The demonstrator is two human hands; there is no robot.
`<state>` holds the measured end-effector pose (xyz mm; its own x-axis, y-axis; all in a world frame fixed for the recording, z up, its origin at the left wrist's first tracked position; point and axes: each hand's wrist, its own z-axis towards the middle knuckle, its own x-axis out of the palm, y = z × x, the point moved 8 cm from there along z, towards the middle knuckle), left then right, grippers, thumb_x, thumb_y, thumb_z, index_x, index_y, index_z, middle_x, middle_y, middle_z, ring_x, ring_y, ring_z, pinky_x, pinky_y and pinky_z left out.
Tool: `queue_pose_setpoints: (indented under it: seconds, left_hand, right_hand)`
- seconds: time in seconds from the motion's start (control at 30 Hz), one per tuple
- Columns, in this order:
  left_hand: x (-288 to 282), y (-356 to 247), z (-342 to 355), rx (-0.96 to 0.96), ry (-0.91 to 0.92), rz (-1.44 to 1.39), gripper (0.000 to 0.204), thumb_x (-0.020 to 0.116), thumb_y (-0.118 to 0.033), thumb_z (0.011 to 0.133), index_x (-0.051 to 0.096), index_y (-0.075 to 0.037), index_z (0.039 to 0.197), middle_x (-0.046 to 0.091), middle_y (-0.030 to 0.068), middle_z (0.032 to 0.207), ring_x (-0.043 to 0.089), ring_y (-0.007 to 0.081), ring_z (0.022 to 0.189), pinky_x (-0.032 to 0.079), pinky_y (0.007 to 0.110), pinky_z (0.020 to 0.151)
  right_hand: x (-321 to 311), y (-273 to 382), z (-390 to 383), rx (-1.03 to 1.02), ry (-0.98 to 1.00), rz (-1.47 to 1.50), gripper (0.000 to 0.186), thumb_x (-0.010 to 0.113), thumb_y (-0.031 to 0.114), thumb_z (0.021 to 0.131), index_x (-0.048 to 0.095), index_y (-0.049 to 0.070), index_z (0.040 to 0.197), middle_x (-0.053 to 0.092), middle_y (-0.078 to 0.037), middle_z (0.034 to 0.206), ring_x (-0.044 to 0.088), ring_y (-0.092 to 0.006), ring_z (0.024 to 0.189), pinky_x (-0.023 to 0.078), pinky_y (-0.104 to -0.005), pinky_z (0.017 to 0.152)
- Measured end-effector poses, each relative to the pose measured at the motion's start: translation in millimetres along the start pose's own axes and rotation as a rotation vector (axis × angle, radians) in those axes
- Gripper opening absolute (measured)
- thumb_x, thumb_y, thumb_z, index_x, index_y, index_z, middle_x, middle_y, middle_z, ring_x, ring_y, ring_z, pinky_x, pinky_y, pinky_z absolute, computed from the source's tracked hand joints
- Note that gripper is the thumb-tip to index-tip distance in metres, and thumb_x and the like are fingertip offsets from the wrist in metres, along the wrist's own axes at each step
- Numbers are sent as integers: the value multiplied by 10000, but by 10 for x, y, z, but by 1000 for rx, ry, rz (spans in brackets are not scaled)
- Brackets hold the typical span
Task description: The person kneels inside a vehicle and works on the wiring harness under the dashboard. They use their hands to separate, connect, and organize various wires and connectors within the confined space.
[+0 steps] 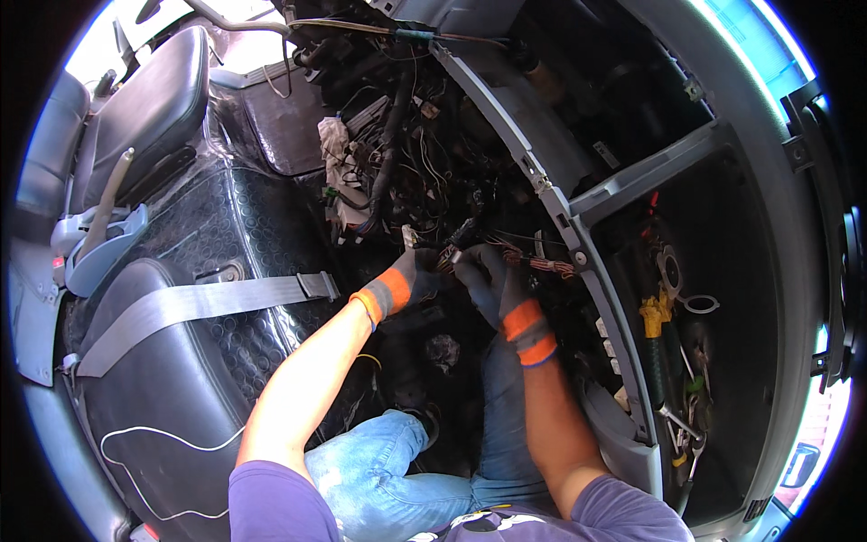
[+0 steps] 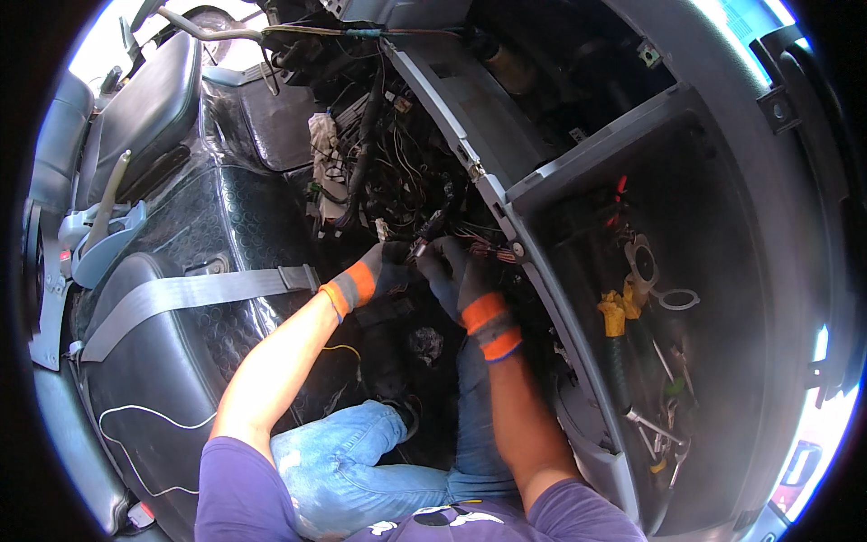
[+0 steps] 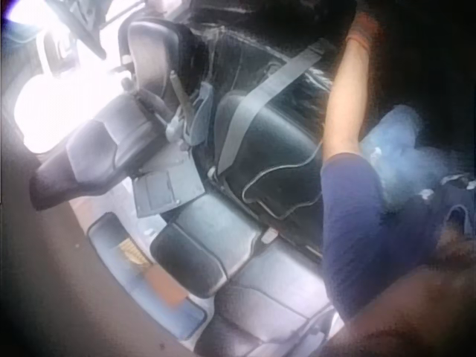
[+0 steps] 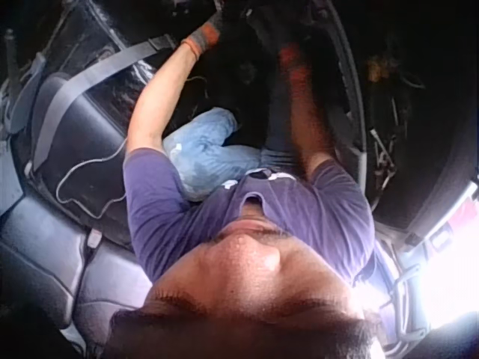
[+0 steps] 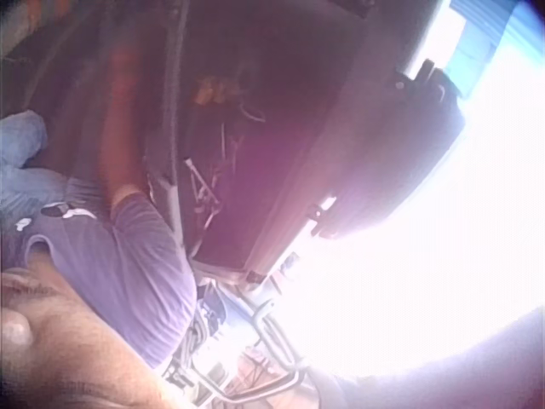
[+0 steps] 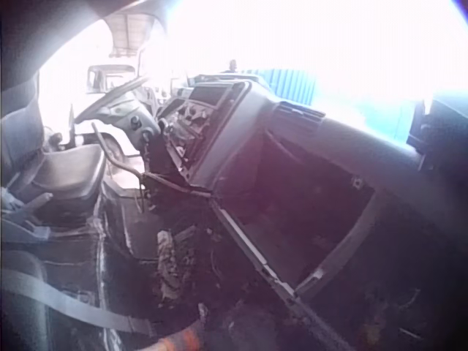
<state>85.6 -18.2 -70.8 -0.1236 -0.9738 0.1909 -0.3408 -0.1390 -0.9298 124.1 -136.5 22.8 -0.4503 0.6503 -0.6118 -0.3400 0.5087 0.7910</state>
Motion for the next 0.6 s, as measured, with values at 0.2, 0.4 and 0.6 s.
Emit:
queue_pose_setpoints:
  seconds: [0.2, 0.4, 0.6]
  left_hand:
    - [-16, -260, -151, 607, 36, 516, 321, 694, -51, 797, 644, -25, 1113, 679, 74, 1004, 637, 169, 885, 514, 294, 767]
    - [-198, -54, -34, 489, -143, 39, 292, 642, -176, 897, 633, -20, 1144, 672, 70, 991, 639, 143, 868, 513, 264, 747]
    - [-22, 337, 246, -78, -93, -342, 292, 543, -279, 982, 631, -31, 1109, 656, 62, 950, 617, 126, 803, 505, 271, 721]
  right_hand:
    - [12, 79, 113, -125, -88, -193, 213, 658, 235, 894, 642, 72, 1031, 685, -134, 894, 675, -251, 831, 513, -357, 736]
    - [64, 176, 68, -49, -73, -222, 249, 669, 281, 881, 656, 70, 1013, 685, -159, 905, 670, -326, 833, 513, -378, 718]
    - [68, 100, 70, -11, -77, -279, 273, 681, 316, 868, 663, 69, 982, 677, -163, 855, 666, -334, 803, 505, -387, 698]
